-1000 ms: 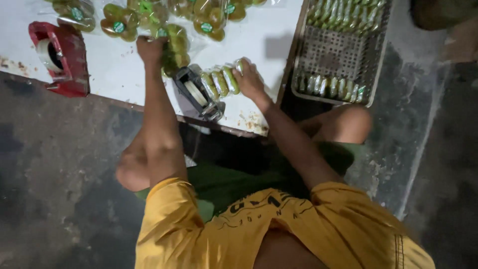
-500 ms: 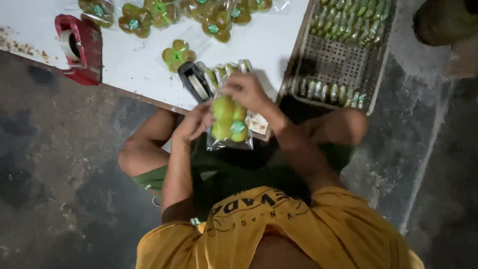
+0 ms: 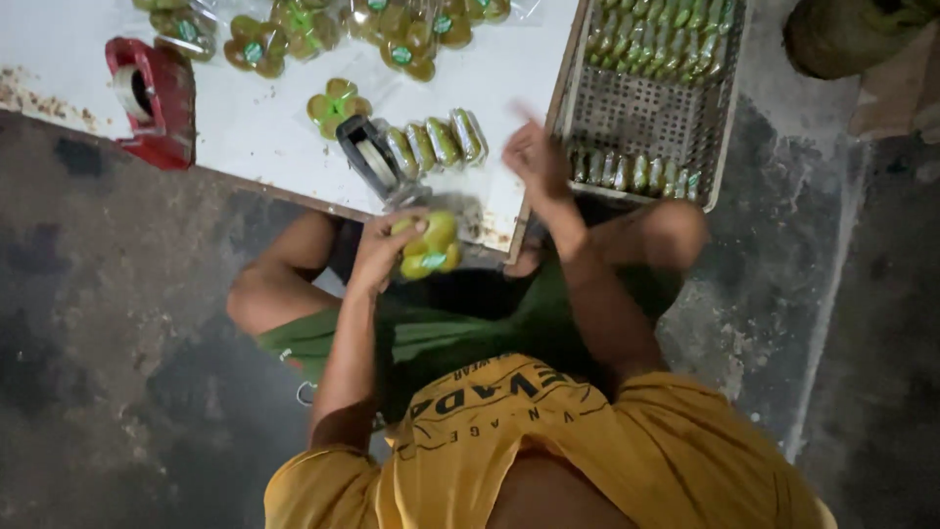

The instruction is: The person packages green cakes into plastic bags, seals them using a tape dispenser, and then places the finished packages into a plastic crate.

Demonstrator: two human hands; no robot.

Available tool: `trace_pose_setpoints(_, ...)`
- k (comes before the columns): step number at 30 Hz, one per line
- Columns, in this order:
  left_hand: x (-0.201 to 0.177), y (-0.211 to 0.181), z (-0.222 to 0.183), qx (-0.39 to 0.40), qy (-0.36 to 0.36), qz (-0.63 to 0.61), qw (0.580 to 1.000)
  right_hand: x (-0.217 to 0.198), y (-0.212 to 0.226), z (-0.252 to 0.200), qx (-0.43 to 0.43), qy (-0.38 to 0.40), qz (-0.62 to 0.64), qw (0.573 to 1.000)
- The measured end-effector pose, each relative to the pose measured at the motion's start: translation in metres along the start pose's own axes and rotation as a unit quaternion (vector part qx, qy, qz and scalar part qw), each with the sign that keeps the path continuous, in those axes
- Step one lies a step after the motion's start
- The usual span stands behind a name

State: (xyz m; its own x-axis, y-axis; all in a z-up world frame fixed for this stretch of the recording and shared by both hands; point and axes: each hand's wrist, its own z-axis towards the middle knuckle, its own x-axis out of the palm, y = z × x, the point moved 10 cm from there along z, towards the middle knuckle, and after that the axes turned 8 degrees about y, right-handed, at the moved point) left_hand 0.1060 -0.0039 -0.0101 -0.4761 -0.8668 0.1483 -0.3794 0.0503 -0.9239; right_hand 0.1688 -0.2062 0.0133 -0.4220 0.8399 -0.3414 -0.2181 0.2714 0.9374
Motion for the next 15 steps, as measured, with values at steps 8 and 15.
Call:
trace_pose_setpoints(8, 0.004, -0.022, 0.020, 0.081, -0.127, -0.090, 0.985, 0.001, 0.038, -0.019, 0.054, -0.208, 0.029, 0.976)
trace_pose_setpoints(15, 0.023, -0.100, -0.018, 0.206, -0.066, 0.032, 0.976, 0.043, -0.036, -0.036, 0.273, -0.132, 0.351, 0.886)
